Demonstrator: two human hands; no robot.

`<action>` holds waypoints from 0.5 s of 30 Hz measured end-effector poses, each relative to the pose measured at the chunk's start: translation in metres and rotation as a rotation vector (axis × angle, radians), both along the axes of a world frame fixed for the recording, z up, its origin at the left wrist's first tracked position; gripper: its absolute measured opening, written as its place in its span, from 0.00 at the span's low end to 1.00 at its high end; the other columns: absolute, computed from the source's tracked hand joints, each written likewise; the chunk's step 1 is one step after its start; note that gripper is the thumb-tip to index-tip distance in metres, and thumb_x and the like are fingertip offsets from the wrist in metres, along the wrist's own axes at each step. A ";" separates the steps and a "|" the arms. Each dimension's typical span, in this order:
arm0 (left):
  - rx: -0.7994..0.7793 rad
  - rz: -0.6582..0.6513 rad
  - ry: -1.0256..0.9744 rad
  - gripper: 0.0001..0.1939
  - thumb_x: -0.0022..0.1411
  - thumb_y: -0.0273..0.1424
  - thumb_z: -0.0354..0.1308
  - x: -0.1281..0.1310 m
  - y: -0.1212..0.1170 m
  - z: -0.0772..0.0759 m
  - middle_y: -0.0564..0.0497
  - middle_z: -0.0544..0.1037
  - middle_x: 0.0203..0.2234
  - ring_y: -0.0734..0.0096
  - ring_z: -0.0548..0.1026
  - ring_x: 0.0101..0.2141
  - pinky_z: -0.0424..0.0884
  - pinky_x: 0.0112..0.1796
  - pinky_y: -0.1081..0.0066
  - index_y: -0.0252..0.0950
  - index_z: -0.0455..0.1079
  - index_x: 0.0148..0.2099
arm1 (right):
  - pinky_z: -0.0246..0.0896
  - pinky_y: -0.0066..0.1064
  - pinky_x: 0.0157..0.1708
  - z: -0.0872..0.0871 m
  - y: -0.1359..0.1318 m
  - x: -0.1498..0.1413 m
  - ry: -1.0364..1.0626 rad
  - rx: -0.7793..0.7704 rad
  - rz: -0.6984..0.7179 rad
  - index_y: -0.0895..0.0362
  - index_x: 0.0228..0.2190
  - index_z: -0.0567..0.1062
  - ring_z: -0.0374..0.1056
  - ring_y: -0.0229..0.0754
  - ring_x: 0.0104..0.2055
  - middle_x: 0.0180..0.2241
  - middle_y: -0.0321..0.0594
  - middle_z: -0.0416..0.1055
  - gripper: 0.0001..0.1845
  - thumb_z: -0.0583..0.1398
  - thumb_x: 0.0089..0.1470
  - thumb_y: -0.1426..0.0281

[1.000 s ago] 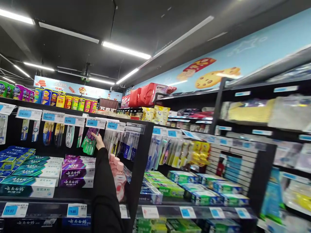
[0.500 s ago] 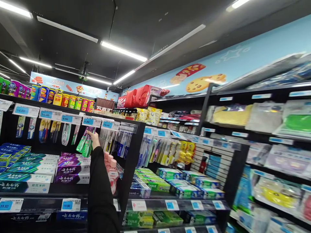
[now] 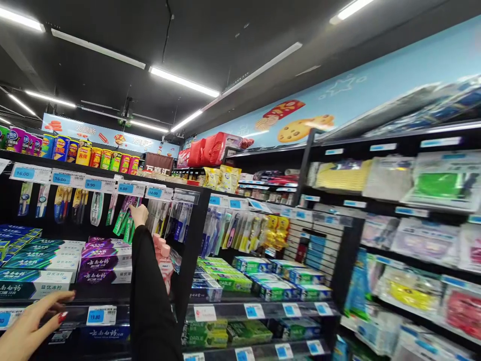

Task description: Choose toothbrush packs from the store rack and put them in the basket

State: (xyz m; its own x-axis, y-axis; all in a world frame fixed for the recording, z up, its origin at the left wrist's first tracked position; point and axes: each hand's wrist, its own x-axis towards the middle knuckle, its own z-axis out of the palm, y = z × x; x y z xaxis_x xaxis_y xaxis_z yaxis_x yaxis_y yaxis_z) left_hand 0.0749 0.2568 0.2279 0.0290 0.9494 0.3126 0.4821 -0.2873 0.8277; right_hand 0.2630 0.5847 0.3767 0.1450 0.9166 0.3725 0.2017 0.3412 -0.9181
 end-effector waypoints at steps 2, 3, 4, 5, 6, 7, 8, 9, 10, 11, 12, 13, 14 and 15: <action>0.015 -0.126 0.045 0.17 0.58 0.39 0.50 0.020 0.008 0.011 0.52 0.73 0.47 0.62 0.70 0.45 0.65 0.47 0.66 0.46 0.67 0.50 | 0.63 0.41 0.42 0.000 -0.006 0.006 -0.002 -0.006 -0.009 0.57 0.45 0.66 0.65 0.43 0.45 0.47 0.43 0.64 0.15 0.55 0.56 0.66; 0.000 -0.176 0.070 0.17 0.57 0.38 0.51 0.031 0.009 0.013 0.52 0.73 0.46 0.62 0.71 0.43 0.65 0.46 0.66 0.46 0.68 0.49 | 0.63 0.41 0.42 0.000 -0.009 0.008 0.001 -0.008 0.005 0.58 0.45 0.66 0.65 0.44 0.45 0.47 0.43 0.64 0.16 0.55 0.55 0.66; -0.026 -0.227 0.097 0.17 0.56 0.37 0.52 0.041 0.010 0.013 0.52 0.74 0.46 0.62 0.71 0.43 0.65 0.46 0.66 0.45 0.69 0.48 | 0.63 0.41 0.41 0.000 -0.012 0.009 0.007 -0.011 0.031 0.58 0.45 0.66 0.65 0.44 0.44 0.47 0.43 0.64 0.16 0.56 0.55 0.66; -0.053 -0.259 0.123 0.17 0.55 0.35 0.53 0.051 0.009 0.011 0.52 0.74 0.45 0.62 0.71 0.42 0.65 0.46 0.66 0.45 0.69 0.48 | 0.64 0.41 0.41 0.000 -0.015 0.010 0.017 -0.013 0.069 0.59 0.45 0.67 0.65 0.44 0.44 0.46 0.43 0.65 0.16 0.56 0.55 0.66; -0.072 -0.289 0.141 0.17 0.54 0.34 0.54 0.058 0.010 0.009 0.51 0.75 0.44 0.62 0.71 0.42 0.65 0.45 0.66 0.45 0.70 0.47 | 0.64 0.40 0.40 0.000 -0.018 0.009 0.030 -0.016 0.114 0.59 0.45 0.67 0.66 0.44 0.43 0.46 0.43 0.65 0.16 0.56 0.55 0.66; -0.073 -0.308 0.151 0.16 0.53 0.33 0.54 0.063 0.011 0.007 0.51 0.75 0.43 0.62 0.71 0.42 0.65 0.45 0.66 0.44 0.71 0.46 | 0.64 0.40 0.40 0.000 -0.020 0.009 0.045 -0.019 0.162 0.59 0.45 0.67 0.66 0.44 0.43 0.46 0.42 0.65 0.16 0.56 0.55 0.66; -0.051 -0.309 0.143 0.16 0.53 0.33 0.55 0.066 0.014 0.008 0.51 0.75 0.43 0.62 0.71 0.42 0.65 0.45 0.66 0.44 0.71 0.46 | 0.64 0.40 0.39 0.001 -0.023 0.008 0.063 -0.024 0.208 0.59 0.45 0.67 0.66 0.43 0.42 0.45 0.42 0.66 0.16 0.56 0.55 0.66; -0.001 -0.286 0.116 0.16 0.53 0.33 0.55 0.067 0.019 0.012 0.51 0.75 0.43 0.61 0.71 0.43 0.64 0.46 0.65 0.44 0.71 0.45 | 0.65 0.40 0.39 0.001 -0.025 0.007 0.082 -0.030 0.250 0.59 0.45 0.67 0.66 0.43 0.42 0.45 0.43 0.66 0.16 0.56 0.55 0.66; 0.075 -0.237 0.064 0.16 0.53 0.33 0.56 0.066 0.028 0.019 0.51 0.75 0.44 0.61 0.70 0.44 0.64 0.47 0.64 0.44 0.70 0.46 | 0.65 0.39 0.39 0.002 -0.027 0.006 0.103 -0.039 0.287 0.59 0.45 0.67 0.66 0.42 0.42 0.45 0.43 0.66 0.16 0.56 0.55 0.66; 0.166 -0.163 -0.009 0.17 0.53 0.32 0.56 0.063 0.039 0.031 0.50 0.74 0.45 0.61 0.69 0.46 0.62 0.48 0.63 0.43 0.69 0.47 | 0.65 0.39 0.39 0.003 -0.030 0.006 0.124 -0.051 0.318 0.59 0.45 0.67 0.66 0.42 0.42 0.45 0.43 0.66 0.16 0.56 0.55 0.66; 0.271 -0.056 -0.083 0.18 0.54 0.32 0.55 0.059 0.054 0.045 0.48 0.73 0.46 0.60 0.67 0.49 0.58 0.51 0.62 0.41 0.68 0.48 | 0.65 0.39 0.39 0.004 -0.032 0.005 0.146 -0.063 0.346 0.59 0.44 0.67 0.66 0.42 0.42 0.45 0.42 0.66 0.16 0.56 0.55 0.66; 0.352 0.060 -0.168 0.17 0.54 0.31 0.55 0.055 0.070 0.062 0.46 0.72 0.47 0.58 0.63 0.51 0.53 0.54 0.60 0.39 0.68 0.48 | 0.65 0.39 0.39 0.004 -0.034 0.005 0.168 -0.075 0.371 0.59 0.44 0.67 0.67 0.42 0.41 0.44 0.42 0.66 0.15 0.56 0.55 0.66; 0.366 0.102 -0.206 0.17 0.56 0.30 0.53 0.050 0.089 0.080 0.45 0.70 0.49 0.57 0.58 0.55 0.48 0.55 0.58 0.38 0.66 0.49 | 0.65 0.39 0.38 0.004 -0.036 0.005 0.191 -0.086 0.393 0.59 0.44 0.67 0.67 0.42 0.41 0.44 0.42 0.66 0.15 0.56 0.55 0.66; 0.357 0.117 -0.230 0.17 0.56 0.31 0.53 0.046 0.109 0.097 0.45 0.70 0.49 0.56 0.54 0.57 0.43 0.56 0.56 0.37 0.65 0.49 | 0.65 0.39 0.38 0.004 -0.038 0.005 0.213 -0.095 0.415 0.59 0.44 0.67 0.67 0.42 0.41 0.44 0.42 0.66 0.15 0.56 0.55 0.66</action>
